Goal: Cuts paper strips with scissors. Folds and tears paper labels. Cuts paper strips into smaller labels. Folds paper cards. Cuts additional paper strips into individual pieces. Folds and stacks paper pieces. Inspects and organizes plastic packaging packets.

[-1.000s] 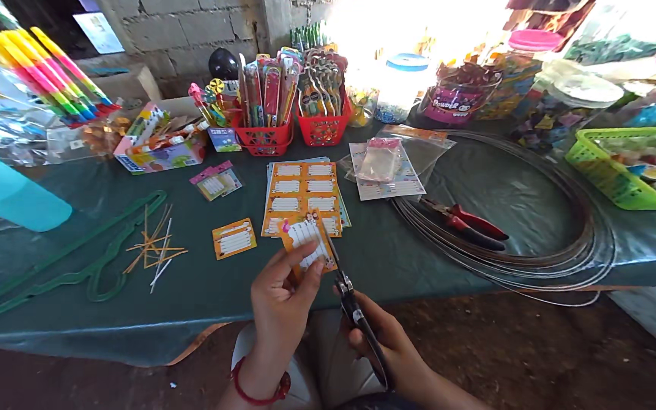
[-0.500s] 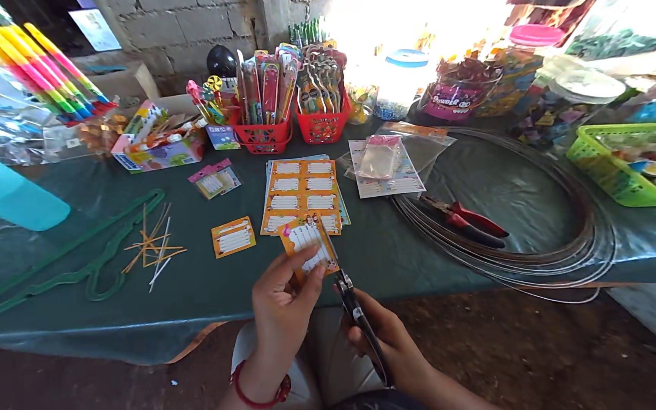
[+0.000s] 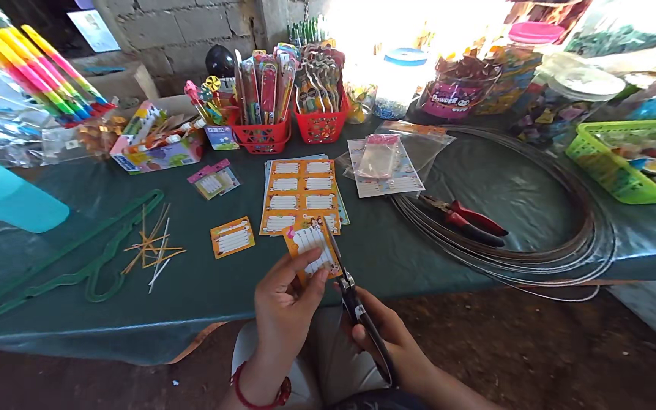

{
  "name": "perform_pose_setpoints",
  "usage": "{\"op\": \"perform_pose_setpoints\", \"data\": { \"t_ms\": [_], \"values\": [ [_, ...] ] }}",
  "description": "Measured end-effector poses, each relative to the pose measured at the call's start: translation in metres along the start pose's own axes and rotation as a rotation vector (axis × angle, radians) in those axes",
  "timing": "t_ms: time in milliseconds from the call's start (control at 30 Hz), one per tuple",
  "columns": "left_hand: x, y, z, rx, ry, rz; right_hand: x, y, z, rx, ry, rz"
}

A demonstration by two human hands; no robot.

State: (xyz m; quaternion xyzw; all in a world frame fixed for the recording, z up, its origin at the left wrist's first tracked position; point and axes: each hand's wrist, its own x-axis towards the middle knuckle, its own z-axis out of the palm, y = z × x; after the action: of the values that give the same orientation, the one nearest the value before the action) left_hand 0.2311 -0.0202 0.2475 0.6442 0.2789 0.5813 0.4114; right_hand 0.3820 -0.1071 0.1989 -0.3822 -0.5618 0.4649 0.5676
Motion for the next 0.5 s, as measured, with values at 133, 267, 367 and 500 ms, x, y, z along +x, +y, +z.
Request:
{"op": "perform_pose_setpoints", "data": {
  "t_ms": [133, 267, 367, 500],
  "values": [
    [-0.0016, 0.0007, 0.0001, -0.025, 0.001, -0.006, -0.0002, 0.0013, 0.0009, -0.007, 0.007, -0.008],
    [-0.0019, 0.0005, 0.0008, -0.035, 0.005, -0.005, 0.0002, 0.0039, 0.0021, -0.011, 0.017, -0.011],
    [-0.0021, 0.0005, 0.0011, -0.036, 0.007, -0.007, -0.0004, 0.0024, 0.0029, -0.018, 0.024, 0.010],
    [-0.0037, 0.0006, 0.0006, -0.036, -0.003, -0.007, -0.0001, 0.0006, 0.0041, -0.004, 0.022, 0.013]
  ]
}}
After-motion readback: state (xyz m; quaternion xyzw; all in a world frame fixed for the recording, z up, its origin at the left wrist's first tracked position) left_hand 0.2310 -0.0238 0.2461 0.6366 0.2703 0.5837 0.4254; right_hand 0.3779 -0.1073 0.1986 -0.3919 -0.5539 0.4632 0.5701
